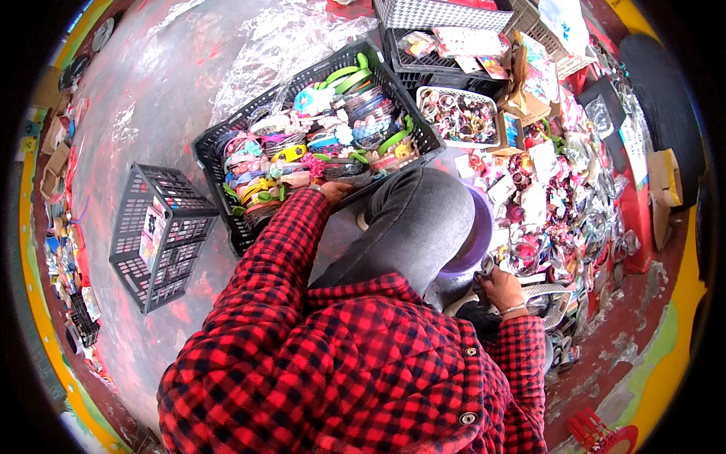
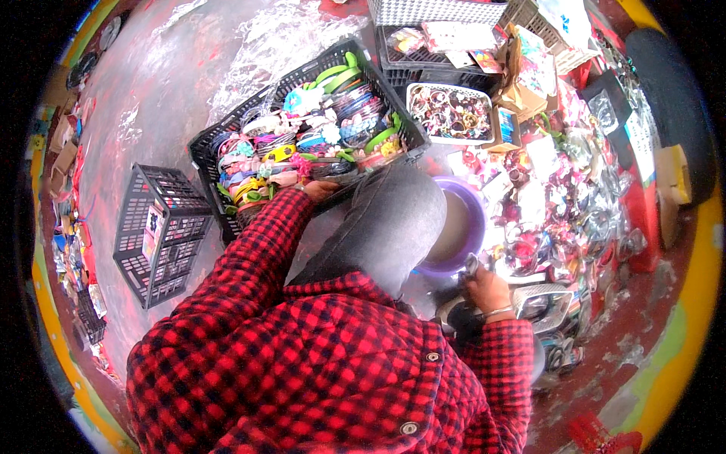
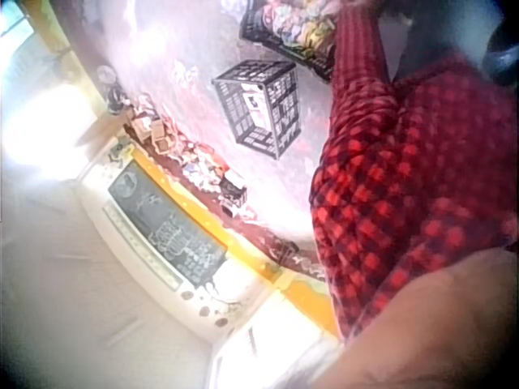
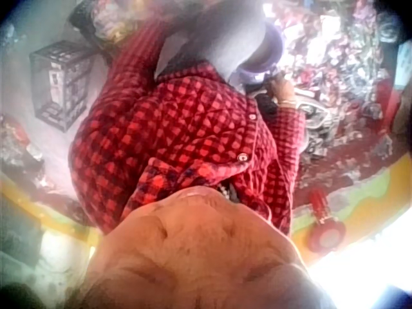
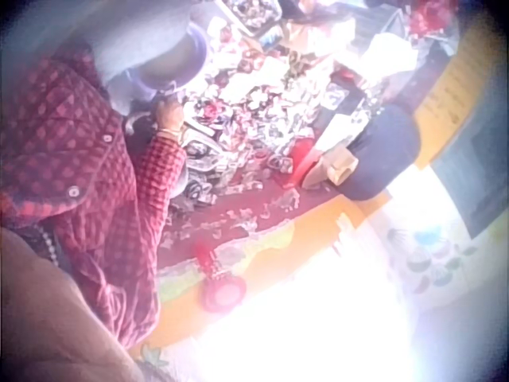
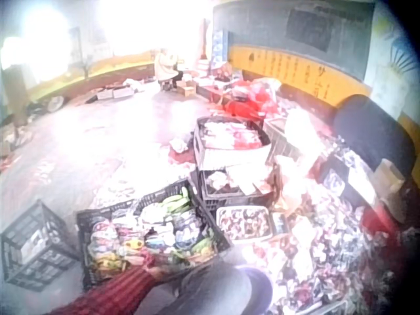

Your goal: The person sits on the floor and sorts through various hair accessories and small items in a black basket. They pick up items, examine them, and place them into a purple bowl or back into the basket.

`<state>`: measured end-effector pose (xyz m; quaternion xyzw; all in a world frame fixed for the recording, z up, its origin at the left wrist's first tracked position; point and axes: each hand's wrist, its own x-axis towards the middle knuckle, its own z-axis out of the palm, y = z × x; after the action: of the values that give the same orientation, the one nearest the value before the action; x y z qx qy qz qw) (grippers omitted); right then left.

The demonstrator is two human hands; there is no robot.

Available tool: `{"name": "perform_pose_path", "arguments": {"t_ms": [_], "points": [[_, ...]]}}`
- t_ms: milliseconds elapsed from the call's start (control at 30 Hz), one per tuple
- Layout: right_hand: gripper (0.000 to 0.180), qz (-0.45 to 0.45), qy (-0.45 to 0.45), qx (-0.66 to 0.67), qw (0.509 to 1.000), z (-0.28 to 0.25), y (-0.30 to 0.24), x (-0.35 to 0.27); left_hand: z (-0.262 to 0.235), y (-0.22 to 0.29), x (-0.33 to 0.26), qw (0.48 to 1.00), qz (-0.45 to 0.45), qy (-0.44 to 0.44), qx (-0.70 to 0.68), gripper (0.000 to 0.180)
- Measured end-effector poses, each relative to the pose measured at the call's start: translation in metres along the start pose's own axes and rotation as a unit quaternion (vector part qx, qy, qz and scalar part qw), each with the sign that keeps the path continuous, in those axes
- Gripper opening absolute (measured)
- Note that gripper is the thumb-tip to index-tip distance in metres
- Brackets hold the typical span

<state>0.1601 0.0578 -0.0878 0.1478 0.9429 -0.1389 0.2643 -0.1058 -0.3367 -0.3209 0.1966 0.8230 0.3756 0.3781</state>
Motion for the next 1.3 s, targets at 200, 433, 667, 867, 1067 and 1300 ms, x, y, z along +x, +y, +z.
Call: {"name": "perform_pose_path", "arguments": {"t_ms": [200, 433, 667, 867, 1067, 1300], "points": [[0.030, 0.009, -0.014, -0.007, 1.000, -0.002, -0.001, 0.002, -0.014, 0.012, 0.022, 0.970, -0.051, -0.101, 0.217, 0.030], [0.032, 0.023, -0.017, 0.001, 1.000, 0.001, 0.002, 0.001, -0.019, 0.097, 0.031, 0.907, -0.215, -0.094, 0.349, 0.037], [0.032, 0.028, -0.024, -0.016, 0.999, 0.006, 0.006, 0.004, -0.031, 0.103, 0.011, 0.912, -0.178, -0.056, 0.366, 0.034], [0.032, 0.017, -0.015, -0.005, 1.000, 0.006, 0.006, 0.003, -0.050, 0.091, 0.027, 0.914, -0.165, -0.013, 0.372, 0.048], [0.030, 0.003, 0.000, 0.004, 1.000, 0.008, 0.009, 0.002, -0.085, 0.108, 0.030, 0.916, -0.202, 0.011, 0.346, 0.055], [0.029, -0.007, 0.002, 0.005, 1.000, 0.002, 0.003, 0.000, -0.065, 0.082, 0.036, 0.903, -0.158, -0.021, 0.399, 0.052]]}}
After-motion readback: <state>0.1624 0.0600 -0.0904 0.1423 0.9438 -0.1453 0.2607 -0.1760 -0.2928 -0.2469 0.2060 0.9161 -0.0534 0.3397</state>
